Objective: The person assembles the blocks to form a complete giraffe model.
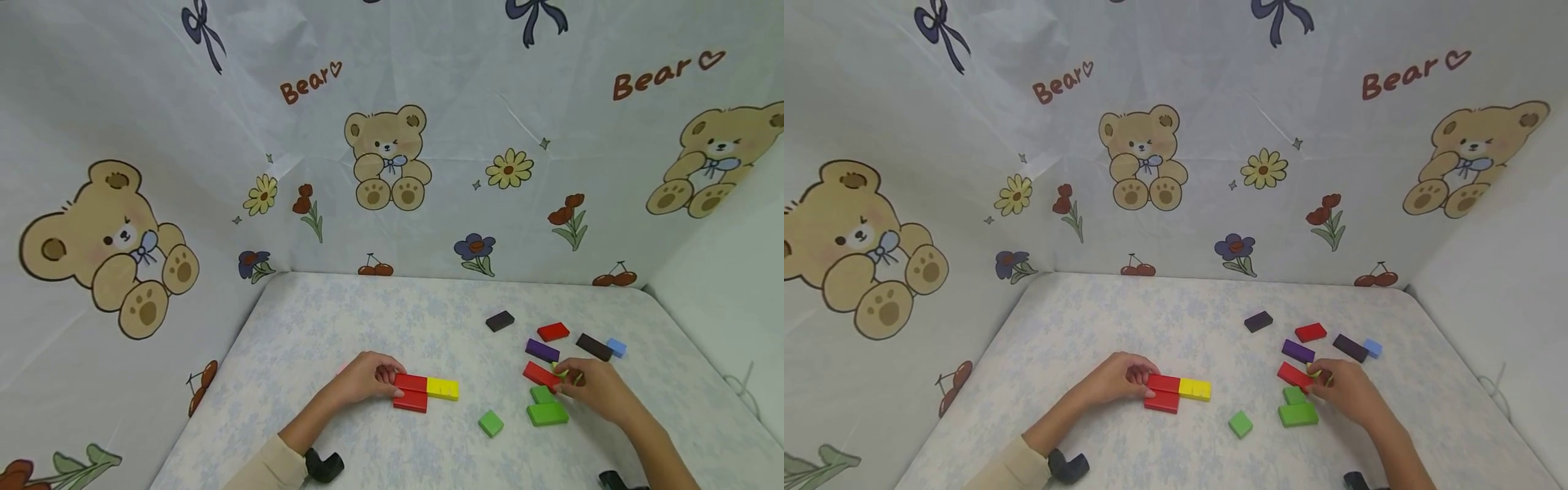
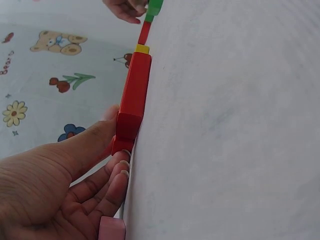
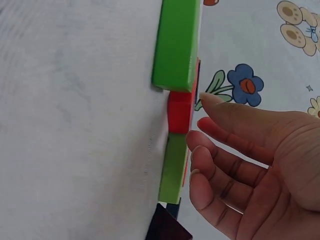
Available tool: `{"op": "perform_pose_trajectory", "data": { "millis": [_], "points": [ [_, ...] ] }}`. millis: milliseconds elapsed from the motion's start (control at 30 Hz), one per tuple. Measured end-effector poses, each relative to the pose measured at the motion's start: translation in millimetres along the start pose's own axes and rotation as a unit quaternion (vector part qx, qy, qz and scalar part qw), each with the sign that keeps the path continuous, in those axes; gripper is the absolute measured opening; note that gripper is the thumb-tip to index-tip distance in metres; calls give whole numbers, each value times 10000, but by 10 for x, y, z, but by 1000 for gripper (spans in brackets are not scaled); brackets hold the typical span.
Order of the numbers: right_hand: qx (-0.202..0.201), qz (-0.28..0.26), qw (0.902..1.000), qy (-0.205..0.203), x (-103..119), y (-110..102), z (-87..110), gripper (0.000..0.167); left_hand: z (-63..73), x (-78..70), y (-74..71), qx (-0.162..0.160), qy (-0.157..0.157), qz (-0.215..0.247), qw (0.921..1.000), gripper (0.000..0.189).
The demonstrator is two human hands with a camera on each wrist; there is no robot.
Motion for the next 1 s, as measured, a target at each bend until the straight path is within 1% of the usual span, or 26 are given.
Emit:
{"op": "perform_pose_trajectory", "data": {
  "millis": [100, 267, 400, 567, 767, 1000],
  "points": [
    [29, 8, 10000, 43, -17, 41, -2, 23, -8, 9, 4, 2, 47, 6, 10000, 29],
    [69, 31, 9996, 273, 8, 68, -2, 30, -15, 23, 9, 8, 117, 20, 9999, 29],
    [103, 114, 9988, 456, 25, 79, -9, 34, -14, 23, 7, 2, 106, 13, 9999, 29],
    [132, 291, 9980, 554, 23, 98, -35, 35, -8, 15, 2, -15, 69, -8, 10000, 29],
    [173, 489, 9972, 531, 29, 129, -55, 35, -4, 19, 5, -23, 23, 1, 10000, 28],
    [71, 479, 9979, 437, 42, 113, -39, 33, -4, 21, 10, -25, 56, 42, 10000, 28]
  ]
}}
Point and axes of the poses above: each hand's wrist, its own z-axis away from the middle knuckle, its own y-axis out of the palm, x = y × z, the point moved 1 cm from there along -z, towards the middle knuckle, and after that the axes turned 7 degrees about -x, right-handed, at the moved point
